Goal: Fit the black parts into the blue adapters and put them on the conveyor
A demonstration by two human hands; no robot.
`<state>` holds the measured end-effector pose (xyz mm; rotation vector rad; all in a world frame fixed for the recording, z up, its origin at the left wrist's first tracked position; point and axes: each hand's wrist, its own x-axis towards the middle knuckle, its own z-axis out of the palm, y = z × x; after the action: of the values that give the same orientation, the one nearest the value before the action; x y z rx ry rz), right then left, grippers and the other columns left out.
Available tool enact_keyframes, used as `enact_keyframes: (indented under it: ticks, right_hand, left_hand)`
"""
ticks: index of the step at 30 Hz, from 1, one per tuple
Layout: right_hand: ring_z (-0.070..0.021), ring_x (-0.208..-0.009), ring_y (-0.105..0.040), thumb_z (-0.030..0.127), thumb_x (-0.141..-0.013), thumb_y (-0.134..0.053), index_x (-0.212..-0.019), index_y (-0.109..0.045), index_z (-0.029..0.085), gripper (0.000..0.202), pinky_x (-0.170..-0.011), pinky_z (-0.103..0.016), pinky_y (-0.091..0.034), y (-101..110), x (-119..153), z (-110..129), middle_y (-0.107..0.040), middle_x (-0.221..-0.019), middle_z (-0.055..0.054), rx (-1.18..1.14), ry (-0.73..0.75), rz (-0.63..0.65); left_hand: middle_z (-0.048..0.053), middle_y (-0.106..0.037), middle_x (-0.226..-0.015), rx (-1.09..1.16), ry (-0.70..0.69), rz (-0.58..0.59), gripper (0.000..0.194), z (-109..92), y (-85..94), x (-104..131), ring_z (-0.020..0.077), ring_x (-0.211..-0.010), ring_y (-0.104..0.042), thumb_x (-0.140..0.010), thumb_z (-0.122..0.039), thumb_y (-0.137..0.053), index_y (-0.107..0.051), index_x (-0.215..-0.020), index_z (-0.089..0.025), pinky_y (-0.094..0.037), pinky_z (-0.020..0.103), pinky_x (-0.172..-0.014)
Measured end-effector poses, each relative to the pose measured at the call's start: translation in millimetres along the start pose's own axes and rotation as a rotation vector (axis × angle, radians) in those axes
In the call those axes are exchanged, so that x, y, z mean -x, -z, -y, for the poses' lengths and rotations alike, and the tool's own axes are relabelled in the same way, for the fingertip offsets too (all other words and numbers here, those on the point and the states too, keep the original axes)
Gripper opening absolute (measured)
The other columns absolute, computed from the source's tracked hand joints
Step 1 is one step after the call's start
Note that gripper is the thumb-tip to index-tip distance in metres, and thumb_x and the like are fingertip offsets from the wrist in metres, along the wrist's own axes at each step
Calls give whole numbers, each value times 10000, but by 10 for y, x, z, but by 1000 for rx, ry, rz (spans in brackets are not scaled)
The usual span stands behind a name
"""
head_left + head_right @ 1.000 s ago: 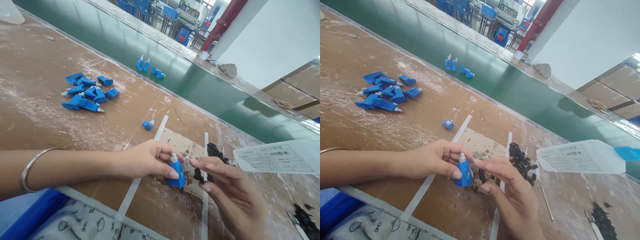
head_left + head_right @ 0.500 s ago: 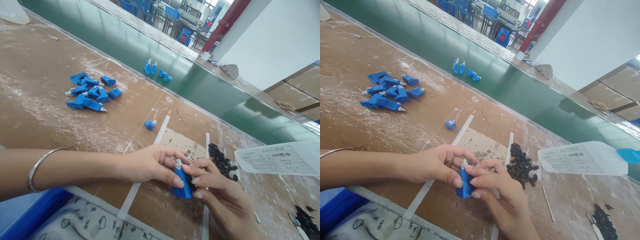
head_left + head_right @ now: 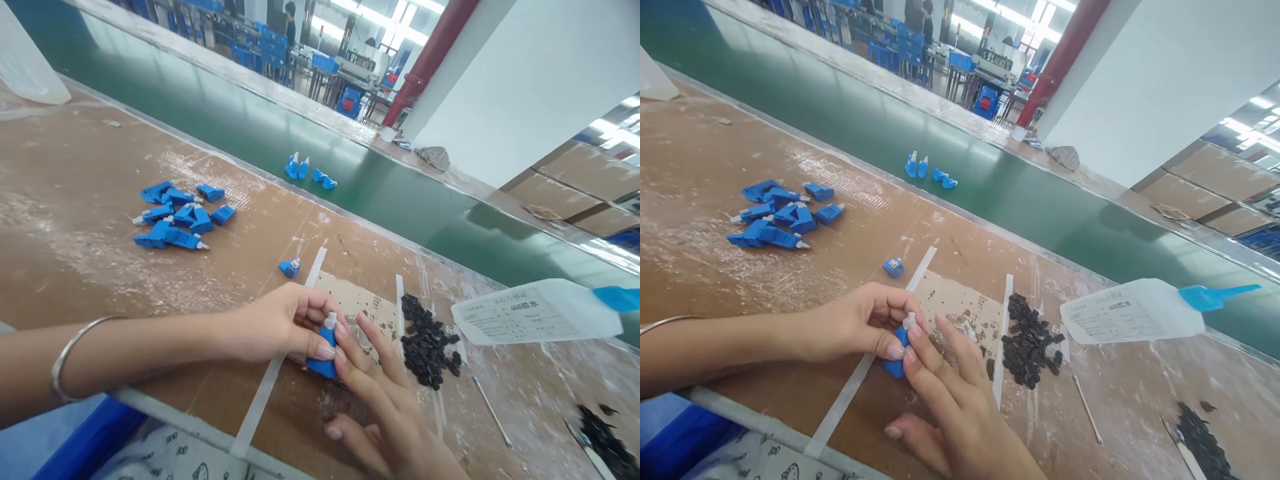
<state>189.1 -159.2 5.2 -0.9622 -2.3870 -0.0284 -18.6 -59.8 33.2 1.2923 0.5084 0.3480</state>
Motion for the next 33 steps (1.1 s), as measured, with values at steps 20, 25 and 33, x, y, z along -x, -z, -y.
enact_keyframes:
  ticks: [20,25,33]
  right_hand:
    - [-291,-986,-729,341,-969,-463,-1063,-736,214,316,-804,-473,-605,31,441,-1312,-781,-1077,-78,375,-574,-119]
    - [-263,-937,-730,339,-983,-438,-1053,-726,218,320,-747,-424,-615,37,457,-1312,-772,-1065,-66,393,-562,-125]
    - [-227,-949,-719,265,-968,-492,-1112,-684,232,243,-760,-360,-607,27,459,-1323,-736,-1092,-69,384,-586,-110]
  left_hand:
    - [282,-626,-1268,-1858,317,-994,366,-303,1956,334,506,-1311,-475,-885,-300,-517,-671,-1143,-91,-331,657,-1067]
    - [223,-371,-1572,-1798,94,-853,677,-542,1734,-933,431,-1466,-300,-974,-528,-485,-365,-1516,-141,-332,596,-1137]
    - [122,-515,-1442,-1738,-40,-557,469,-831,1657,-2382,320,-1305,-514,-967,-448,-603,-556,-1355,-187,-426,580,-1091]
